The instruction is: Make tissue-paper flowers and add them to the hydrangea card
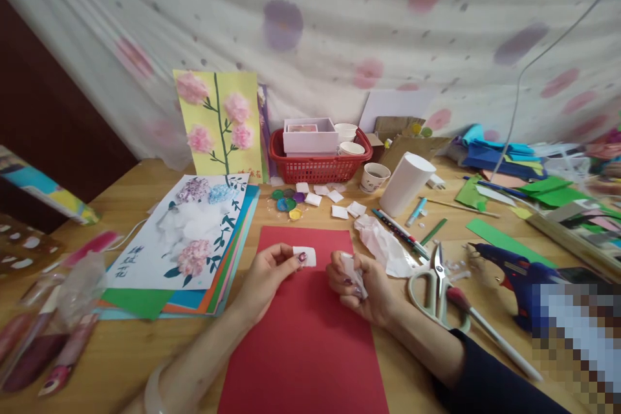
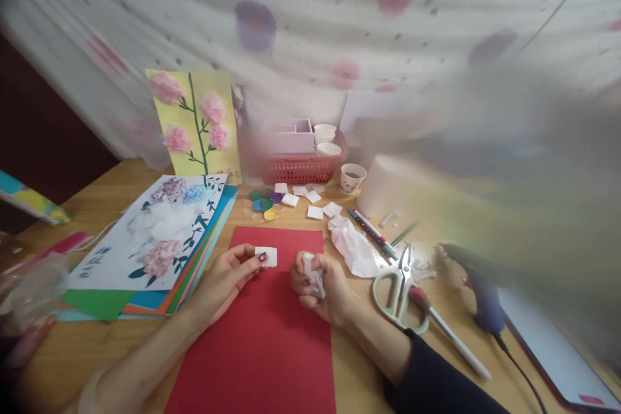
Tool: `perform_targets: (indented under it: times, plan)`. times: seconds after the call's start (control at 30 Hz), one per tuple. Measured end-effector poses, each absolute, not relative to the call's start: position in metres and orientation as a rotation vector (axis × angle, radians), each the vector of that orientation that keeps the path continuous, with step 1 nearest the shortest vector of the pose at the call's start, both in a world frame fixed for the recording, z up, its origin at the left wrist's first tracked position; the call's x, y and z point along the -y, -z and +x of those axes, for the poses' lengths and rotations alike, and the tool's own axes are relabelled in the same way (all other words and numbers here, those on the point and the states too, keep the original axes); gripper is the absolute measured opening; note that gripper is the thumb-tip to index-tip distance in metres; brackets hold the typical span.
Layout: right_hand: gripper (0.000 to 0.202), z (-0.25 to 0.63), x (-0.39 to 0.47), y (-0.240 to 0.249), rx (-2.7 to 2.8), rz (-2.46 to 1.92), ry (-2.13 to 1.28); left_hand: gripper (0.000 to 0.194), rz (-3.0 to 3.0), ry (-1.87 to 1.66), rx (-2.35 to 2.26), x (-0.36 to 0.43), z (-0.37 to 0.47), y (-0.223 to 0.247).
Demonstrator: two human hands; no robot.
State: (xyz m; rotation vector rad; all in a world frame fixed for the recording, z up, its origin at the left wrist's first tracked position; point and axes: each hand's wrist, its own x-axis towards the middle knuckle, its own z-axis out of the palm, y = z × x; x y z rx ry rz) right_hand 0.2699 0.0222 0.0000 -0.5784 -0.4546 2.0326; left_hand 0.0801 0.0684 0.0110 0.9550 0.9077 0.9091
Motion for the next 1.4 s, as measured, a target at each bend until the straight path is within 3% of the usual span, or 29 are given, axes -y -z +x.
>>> perform_targets:
  times: [0.23, 0.5, 0.8, 1.1, 1.4]
  plan:
    - [0.040, 0.265, -0.022, -0.008, 0.428, -0.703, -1.940, 0.028, 0.983, -0.906, -0.876, -0.066, 0.080, -0.015]
    - [0.031, 0.258, -0.013, -0.015, 0.616, -0.920, -1.914, 0.024, 1.141, -0.844, -0.847, -0.064, 0.077, -0.015]
    - [0.037, 0.251, -0.008, -0.014, 0.929, -1.035, -1.731, 0.020, 1.482, -0.684, -0.826, -0.061, 0.075, -0.020]
    - [0.030, 0.256, -0.004, -0.016, 1.105, -1.038, -1.819, 0.047, 0.921, -0.633, -0.596, -0.056, 0.076, -0.026]
    - [0.038, 0.249, -0.001, -0.031, 1.369, -1.128, -1.686, 0.047, 0.811, -0.379, -0.560, -0.054, 0.077, -0.026]
